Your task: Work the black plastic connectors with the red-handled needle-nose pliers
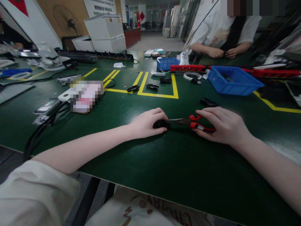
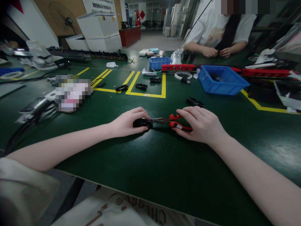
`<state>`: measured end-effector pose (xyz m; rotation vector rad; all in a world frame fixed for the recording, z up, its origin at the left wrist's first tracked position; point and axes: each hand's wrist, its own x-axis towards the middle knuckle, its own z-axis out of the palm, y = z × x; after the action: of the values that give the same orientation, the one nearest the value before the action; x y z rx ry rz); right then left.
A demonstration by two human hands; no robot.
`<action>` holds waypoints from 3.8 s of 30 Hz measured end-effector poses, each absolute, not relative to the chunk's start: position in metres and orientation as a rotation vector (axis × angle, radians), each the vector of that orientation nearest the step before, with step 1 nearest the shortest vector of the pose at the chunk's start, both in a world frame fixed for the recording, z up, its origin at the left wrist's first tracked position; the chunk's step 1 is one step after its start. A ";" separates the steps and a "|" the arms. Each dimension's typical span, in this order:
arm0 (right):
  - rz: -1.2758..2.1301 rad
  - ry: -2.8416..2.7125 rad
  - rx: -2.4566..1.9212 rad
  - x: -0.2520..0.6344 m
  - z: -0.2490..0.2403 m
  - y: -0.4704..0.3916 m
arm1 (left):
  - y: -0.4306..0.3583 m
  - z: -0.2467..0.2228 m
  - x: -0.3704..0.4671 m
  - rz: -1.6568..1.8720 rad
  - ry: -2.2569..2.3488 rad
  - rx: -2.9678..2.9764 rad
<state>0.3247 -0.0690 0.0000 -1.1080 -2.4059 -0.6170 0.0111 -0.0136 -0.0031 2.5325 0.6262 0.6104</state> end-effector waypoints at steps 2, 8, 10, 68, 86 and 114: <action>-0.651 -2.405 -1.089 0.325 0.000 -0.069 | -0.014 -0.003 0.011 0.615 0.625 2.526; -0.611 -2.460 -1.038 0.325 0.001 -0.067 | -0.014 -0.003 0.011 0.609 0.598 2.515; -0.544 -2.477 -1.049 0.325 0.001 -0.066 | -0.013 -0.004 0.010 0.611 0.585 2.513; -0.772 -2.429 -1.343 0.337 0.001 -0.062 | 0.001 0.000 0.051 0.458 0.847 2.690; -0.731 -2.383 -1.336 0.321 0.000 -0.065 | 0.002 -0.002 0.048 0.371 0.829 2.842; -0.544 -2.418 -1.312 0.324 -0.003 -0.063 | 0.004 -0.005 0.048 0.414 0.715 2.809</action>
<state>0.3237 -0.0628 -0.0028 -1.3118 -2.4177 -0.5440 0.0478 0.0044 -0.0045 2.8088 0.7148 0.4138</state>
